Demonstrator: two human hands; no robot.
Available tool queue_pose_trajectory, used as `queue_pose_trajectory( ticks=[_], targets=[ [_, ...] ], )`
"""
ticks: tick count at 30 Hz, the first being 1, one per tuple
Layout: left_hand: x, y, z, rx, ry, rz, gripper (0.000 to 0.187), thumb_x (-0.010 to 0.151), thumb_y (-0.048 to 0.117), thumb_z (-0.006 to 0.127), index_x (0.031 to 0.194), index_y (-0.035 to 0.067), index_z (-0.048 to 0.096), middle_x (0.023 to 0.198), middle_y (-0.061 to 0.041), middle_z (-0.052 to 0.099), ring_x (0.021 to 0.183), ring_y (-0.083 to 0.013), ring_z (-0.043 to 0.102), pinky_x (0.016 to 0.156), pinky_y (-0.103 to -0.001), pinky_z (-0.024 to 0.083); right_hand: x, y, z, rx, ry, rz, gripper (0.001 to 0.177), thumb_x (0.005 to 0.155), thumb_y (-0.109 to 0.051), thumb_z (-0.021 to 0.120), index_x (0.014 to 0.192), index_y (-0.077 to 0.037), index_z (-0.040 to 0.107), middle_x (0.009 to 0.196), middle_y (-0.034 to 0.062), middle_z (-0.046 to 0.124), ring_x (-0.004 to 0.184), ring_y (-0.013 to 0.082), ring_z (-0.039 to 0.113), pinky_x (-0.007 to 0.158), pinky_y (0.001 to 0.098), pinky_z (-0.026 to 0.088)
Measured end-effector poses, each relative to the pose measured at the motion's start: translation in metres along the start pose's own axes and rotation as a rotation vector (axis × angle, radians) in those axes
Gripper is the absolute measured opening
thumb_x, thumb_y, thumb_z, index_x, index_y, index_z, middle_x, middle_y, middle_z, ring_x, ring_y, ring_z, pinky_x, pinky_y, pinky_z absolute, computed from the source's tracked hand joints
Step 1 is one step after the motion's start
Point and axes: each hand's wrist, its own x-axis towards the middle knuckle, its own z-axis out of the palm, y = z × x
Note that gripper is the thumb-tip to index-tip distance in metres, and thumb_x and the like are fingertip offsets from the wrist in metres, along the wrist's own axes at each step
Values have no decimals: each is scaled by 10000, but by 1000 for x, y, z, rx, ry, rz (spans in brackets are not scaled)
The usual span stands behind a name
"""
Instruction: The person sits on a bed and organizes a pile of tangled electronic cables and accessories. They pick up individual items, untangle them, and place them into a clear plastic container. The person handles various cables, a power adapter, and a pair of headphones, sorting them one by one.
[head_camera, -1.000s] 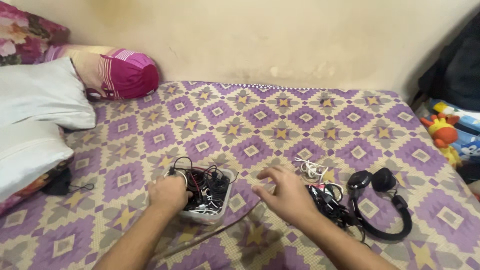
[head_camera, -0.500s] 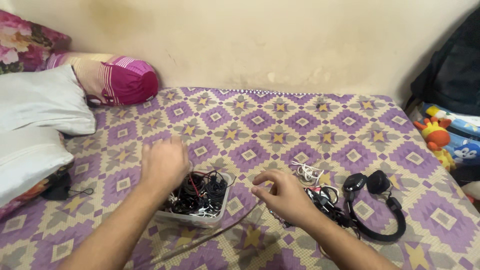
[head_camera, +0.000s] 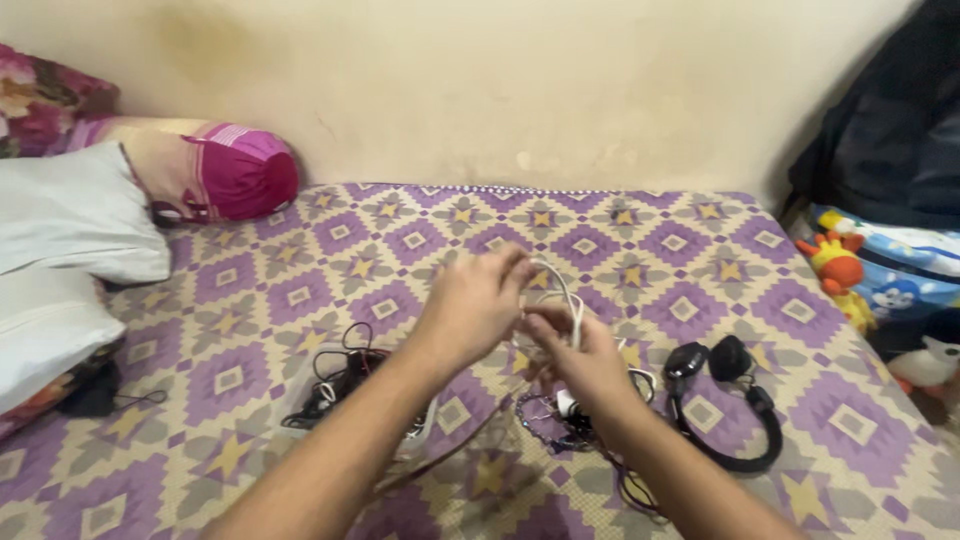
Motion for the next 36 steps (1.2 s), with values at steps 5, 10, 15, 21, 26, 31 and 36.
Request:
queue_pose_trajectory(
  ticks=[5, 10, 15, 21, 26, 31, 36],
  targets=[
    [-18, -2, 61, -331, -387, -599, 318, 1037, 291, 491, 1286, 139, 618, 938, -191, 784, 786, -310, 794, 714, -442, 657, -4, 35, -68, -314, 23, 319, 369, 913, -293, 704, 1144, -6, 730, 946, 142, 789, 563, 153, 677, 450, 279, 509],
    [-34, -39, 101, 35, -424, -429, 322, 942, 313, 667, 1191, 109, 671, 1026, -134, 726, 917, -306, 734, 828, -452, 570, -22, 56, -104, -380, 398, 330, 526, 837, -255, 802, 1267, -53, 575, 1082, 124, 701, 689, 214, 749, 519, 342, 623],
    [-50, -115, 74, 529, -241, -126, 182, 887, 100, 602, 1025, 77, 718, 1031, -175, 725, 1006, -364, 707, 841, -513, 573, -25, 39, -93, -1028, 576, -342, 497, 798, -286, 838, 1184, -16, 677, 1082, 183, 707, 916, 305, 699, 767, 422, 554],
    [-85, -165, 27, 898, -299, -218, 396, 828, 141, 684, 1223, 162, 670, 1252, -135, 654, 1242, -336, 548, 983, -478, 479, -23, 9, -22, -768, 282, -306, 289, 833, -271, 771, 1037, -68, 741, 1080, 77, 734, 734, 197, 698, 699, 356, 578],
    [-107, -183, 17, 803, -247, -67, 478, 771, 296, 770, 1223, 165, 695, 1311, -111, 644, 1292, -374, 446, 987, -586, 379, -27, 3, 28, -722, 68, -263, 205, 850, -261, 756, 957, -87, 761, 985, 36, 760, 583, 141, 612, 572, 330, 546],
    [-109, -175, 27, 825, -484, -234, 608, 791, 422, 814, 1261, 92, 614, 1271, -78, 652, 1322, -290, 472, 1080, -535, 328, -32, 8, 45, -677, -55, -302, 180, 837, -238, 758, 928, -83, 761, 955, 41, 758, 554, 142, 640, 555, 315, 535],
    [-103, -160, 11, 711, -439, -383, 694, 779, 444, 828, 1315, 86, 571, 1179, -71, 718, 1266, -304, 535, 1074, -561, 320, -33, 13, 49, -694, -158, -211, 179, 847, -239, 764, 928, -80, 766, 878, 71, 749, 558, 155, 635, 542, 332, 508]
  ],
)
